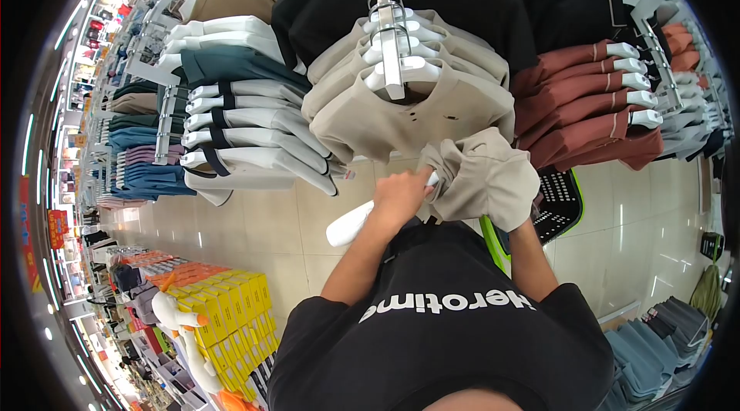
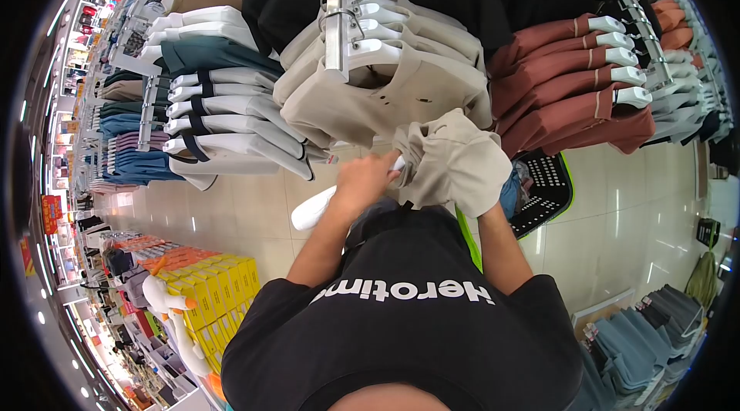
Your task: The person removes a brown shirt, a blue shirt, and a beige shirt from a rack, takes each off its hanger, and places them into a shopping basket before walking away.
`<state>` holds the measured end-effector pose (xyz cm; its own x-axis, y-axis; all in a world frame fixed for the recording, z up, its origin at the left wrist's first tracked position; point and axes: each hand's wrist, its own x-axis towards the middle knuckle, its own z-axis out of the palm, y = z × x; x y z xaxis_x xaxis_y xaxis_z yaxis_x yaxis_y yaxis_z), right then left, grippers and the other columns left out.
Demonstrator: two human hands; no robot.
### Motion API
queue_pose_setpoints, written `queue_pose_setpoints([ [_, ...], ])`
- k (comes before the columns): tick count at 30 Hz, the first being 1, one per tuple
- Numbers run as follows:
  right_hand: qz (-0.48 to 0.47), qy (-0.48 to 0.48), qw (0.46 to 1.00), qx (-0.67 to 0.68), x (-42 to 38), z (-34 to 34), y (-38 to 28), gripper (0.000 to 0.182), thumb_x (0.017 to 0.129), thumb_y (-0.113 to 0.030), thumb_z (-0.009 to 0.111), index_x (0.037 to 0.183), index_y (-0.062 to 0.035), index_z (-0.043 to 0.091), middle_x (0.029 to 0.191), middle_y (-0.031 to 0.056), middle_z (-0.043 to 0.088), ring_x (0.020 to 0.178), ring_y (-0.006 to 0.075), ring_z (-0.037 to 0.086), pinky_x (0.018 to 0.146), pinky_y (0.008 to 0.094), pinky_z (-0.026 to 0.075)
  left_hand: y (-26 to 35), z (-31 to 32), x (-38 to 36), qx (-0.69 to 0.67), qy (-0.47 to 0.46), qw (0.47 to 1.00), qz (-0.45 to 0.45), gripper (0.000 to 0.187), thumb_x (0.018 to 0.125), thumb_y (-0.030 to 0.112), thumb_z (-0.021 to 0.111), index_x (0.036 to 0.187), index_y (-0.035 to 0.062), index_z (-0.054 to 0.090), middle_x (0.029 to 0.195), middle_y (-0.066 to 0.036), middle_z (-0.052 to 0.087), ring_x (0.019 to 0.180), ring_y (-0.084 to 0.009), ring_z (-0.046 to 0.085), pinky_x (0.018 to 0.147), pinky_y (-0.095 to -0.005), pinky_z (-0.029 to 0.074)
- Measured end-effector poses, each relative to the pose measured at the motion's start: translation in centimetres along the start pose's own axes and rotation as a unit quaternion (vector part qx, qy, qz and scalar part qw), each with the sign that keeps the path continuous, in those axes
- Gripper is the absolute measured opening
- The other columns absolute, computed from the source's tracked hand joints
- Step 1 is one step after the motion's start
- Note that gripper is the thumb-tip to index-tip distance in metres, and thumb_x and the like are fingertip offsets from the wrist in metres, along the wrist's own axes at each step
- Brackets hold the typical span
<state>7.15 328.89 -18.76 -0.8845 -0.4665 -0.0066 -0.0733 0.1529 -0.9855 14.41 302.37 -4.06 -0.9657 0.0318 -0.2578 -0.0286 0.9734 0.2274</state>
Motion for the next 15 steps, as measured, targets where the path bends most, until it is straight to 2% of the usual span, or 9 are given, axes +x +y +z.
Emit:
queue_pose_setpoints([
  [4, -0.027, 0.085, 0.991, 0.098, 1.5, 3.5, -10.7, 0.023, 0.098, -0.015, 0.049, 0.120, -0.0064, 0.053, 0.113, 0.0086, 0.058, 0.106, 0.0224, 0.057, 0.094, 0.0322, 0.048, 0.8, 0.0, -0.2, 0.015, 0.018, 1.000, -0.012, 0.031, 0.090, 0.036, 0.063, 0.113, 0.0154, 0.059, 0.083, -0.013, 0.069, 0.076, -0.0347, 0.070, 0.062, -0.0454, 0.054],
  [6, -0.088, 0.056, 0.986, -0.128, 2.1, 3.5, -9.1, 0.029, 0.098, -0.014, 0.050, 0.125, -0.0049, 0.053, 0.120, 0.0104, 0.057, 0.113, 0.0231, 0.054, 0.100, 0.0326, 0.044, 0.7, 0.4, -0.1, 0.013, 0.010, 1.000, -0.015, 0.031, 0.090, 0.036, 0.063, 0.112, 0.0145, 0.060, 0.083, -0.014, 0.069, 0.076, -0.0346, 0.070, 0.062, -0.0453, 0.054],
  [7, -0.088, 0.058, 0.986, -0.128, 2.5, 3.3, -8.6, 0.029, 0.098, -0.014, 0.050, 0.125, -0.0049, 0.053, 0.120, 0.0104, 0.057, 0.113, 0.0231, 0.054, 0.100, 0.0326, 0.044, 0.6, 0.6, 0.1, 0.011, 0.005, 1.000, -0.019, 0.030, 0.090, 0.036, 0.063, 0.111, 0.0136, 0.061, 0.083, -0.014, 0.069, 0.076, -0.0345, 0.070, 0.062, -0.0451, 0.054],
  [9, -0.076, -0.068, 0.993, 0.058, 3.3, 3.3, -7.6, 0.034, 0.097, -0.014, 0.051, 0.130, -0.0044, 0.050, 0.123, 0.0107, 0.057, 0.112, 0.0221, 0.055, 0.097, 0.0330, 0.046, 0.7, 0.9, -0.1, 0.008, 0.004, 1.000, -0.025, 0.030, 0.090, 0.037, 0.063, 0.109, 0.0140, 0.062, 0.084, -0.014, 0.069, 0.076, -0.0358, 0.070, 0.063, -0.0466, 0.054],
  [10, -0.076, -0.067, 0.993, 0.058, 3.3, 3.9, -7.3, 0.034, 0.097, -0.014, 0.051, 0.130, -0.0044, 0.050, 0.123, 0.0107, 0.057, 0.112, 0.0221, 0.055, 0.097, 0.0330, 0.046, 0.8, 1.1, -0.1, 0.004, 0.003, 0.999, -0.032, 0.029, 0.091, 0.038, 0.062, 0.107, 0.0144, 0.063, 0.085, -0.014, 0.069, 0.076, -0.0371, 0.069, 0.063, -0.0480, 0.053],
  [12, -0.011, -0.068, 0.924, 0.376, 3.3, 5.3, -6.7, 0.032, 0.091, -0.012, 0.056, 0.122, -0.0049, 0.055, 0.114, 0.0103, 0.061, 0.101, 0.0228, 0.060, 0.090, 0.0339, 0.049, 0.9, 1.8, 0.2, 0.007, 0.000, 0.999, -0.046, 0.029, 0.091, 0.039, 0.061, 0.105, 0.0134, 0.064, 0.086, -0.014, 0.069, 0.077, -0.0371, 0.069, 0.064, -0.0479, 0.054],
  [13, -0.011, -0.069, 0.924, 0.376, 3.1, 5.6, -5.6, 0.032, 0.091, -0.012, 0.056, 0.122, -0.0049, 0.055, 0.114, 0.0103, 0.061, 0.101, 0.0228, 0.060, 0.090, 0.0339, 0.049, 0.8, 2.0, 0.3, 0.009, -0.004, 0.998, -0.059, 0.029, 0.091, 0.039, 0.060, 0.102, 0.0125, 0.065, 0.087, -0.015, 0.069, 0.078, -0.0372, 0.069, 0.064, -0.0478, 0.054],
  [14, -0.049, -0.061, 0.990, 0.117, 2.8, 5.8, -4.3, 0.030, 0.090, -0.014, 0.057, 0.119, -0.0049, 0.058, 0.110, 0.0105, 0.063, 0.098, 0.0234, 0.061, 0.088, 0.0348, 0.050, 0.7, 2.2, 0.3, 0.010, -0.004, 0.998, -0.060, 0.029, 0.091, 0.039, 0.060, 0.102, 0.0125, 0.065, 0.087, -0.015, 0.069, 0.078, -0.0372, 0.069, 0.064, -0.0478, 0.054],
  [15, -0.083, -0.049, 0.984, -0.150, 2.4, 5.9, -3.0, 0.028, 0.089, -0.015, 0.058, 0.115, -0.0050, 0.060, 0.106, 0.0108, 0.064, 0.095, 0.0240, 0.062, 0.085, 0.0357, 0.050, 0.5, 2.4, 0.4, 0.012, -0.003, 0.998, -0.061, 0.029, 0.092, 0.038, 0.060, 0.102, 0.0116, 0.065, 0.087, -0.016, 0.069, 0.079, -0.0372, 0.069, 0.065, -0.0479, 0.054],
])
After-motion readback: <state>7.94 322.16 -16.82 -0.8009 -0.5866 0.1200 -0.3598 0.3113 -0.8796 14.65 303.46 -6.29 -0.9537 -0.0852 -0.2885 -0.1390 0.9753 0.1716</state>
